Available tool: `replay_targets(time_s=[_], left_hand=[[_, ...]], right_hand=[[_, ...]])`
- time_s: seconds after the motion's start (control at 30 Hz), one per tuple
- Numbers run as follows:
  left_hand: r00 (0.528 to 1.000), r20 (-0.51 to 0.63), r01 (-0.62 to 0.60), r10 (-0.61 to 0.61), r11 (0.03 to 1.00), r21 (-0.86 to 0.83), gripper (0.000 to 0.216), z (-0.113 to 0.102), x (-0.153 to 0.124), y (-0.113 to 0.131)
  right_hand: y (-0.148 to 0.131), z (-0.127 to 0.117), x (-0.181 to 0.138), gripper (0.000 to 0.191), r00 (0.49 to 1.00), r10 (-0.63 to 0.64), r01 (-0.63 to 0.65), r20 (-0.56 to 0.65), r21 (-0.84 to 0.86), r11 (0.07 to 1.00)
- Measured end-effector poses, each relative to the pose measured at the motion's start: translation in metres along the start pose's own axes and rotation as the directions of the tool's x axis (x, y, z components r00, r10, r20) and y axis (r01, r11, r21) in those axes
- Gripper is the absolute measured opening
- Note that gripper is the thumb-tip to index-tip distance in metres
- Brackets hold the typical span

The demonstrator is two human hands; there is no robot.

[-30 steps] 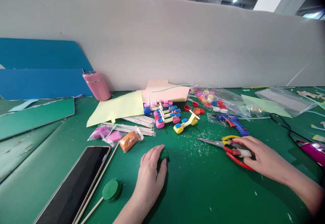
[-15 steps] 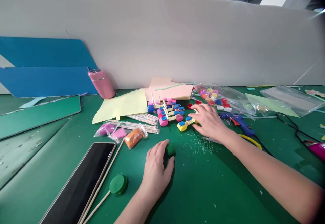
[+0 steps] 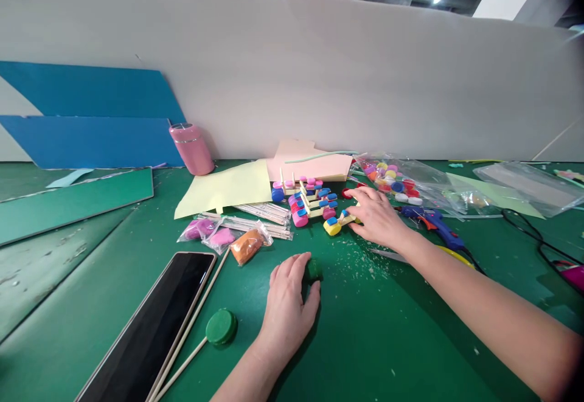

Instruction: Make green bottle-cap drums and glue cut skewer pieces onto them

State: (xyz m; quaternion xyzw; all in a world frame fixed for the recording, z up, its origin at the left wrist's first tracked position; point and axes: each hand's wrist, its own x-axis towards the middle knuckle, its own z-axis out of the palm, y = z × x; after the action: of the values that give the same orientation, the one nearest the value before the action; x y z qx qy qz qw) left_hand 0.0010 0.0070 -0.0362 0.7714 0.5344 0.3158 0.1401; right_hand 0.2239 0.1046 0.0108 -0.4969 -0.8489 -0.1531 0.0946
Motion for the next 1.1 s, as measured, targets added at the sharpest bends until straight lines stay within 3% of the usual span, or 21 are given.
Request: replay_targets(time_s=[0.57,1.1], left_hand=[[1.0,0.005,-0.015,0.014,1.0,0.015,0.036,0.001,0.001,-0.001],[1.0,0.018,-0.008,0.008,1.0,-0.003,0.036,0.0,0.001,0.0]], right_hand=[[-0.01,-0.007,0.0,0.025,0.983,-0.081,0.09,-0.164,0.048,0.995],[-0.011,-0.004,0.002,0.026,0.977,-0.125,0.137,-0.173,0.063,0.989]])
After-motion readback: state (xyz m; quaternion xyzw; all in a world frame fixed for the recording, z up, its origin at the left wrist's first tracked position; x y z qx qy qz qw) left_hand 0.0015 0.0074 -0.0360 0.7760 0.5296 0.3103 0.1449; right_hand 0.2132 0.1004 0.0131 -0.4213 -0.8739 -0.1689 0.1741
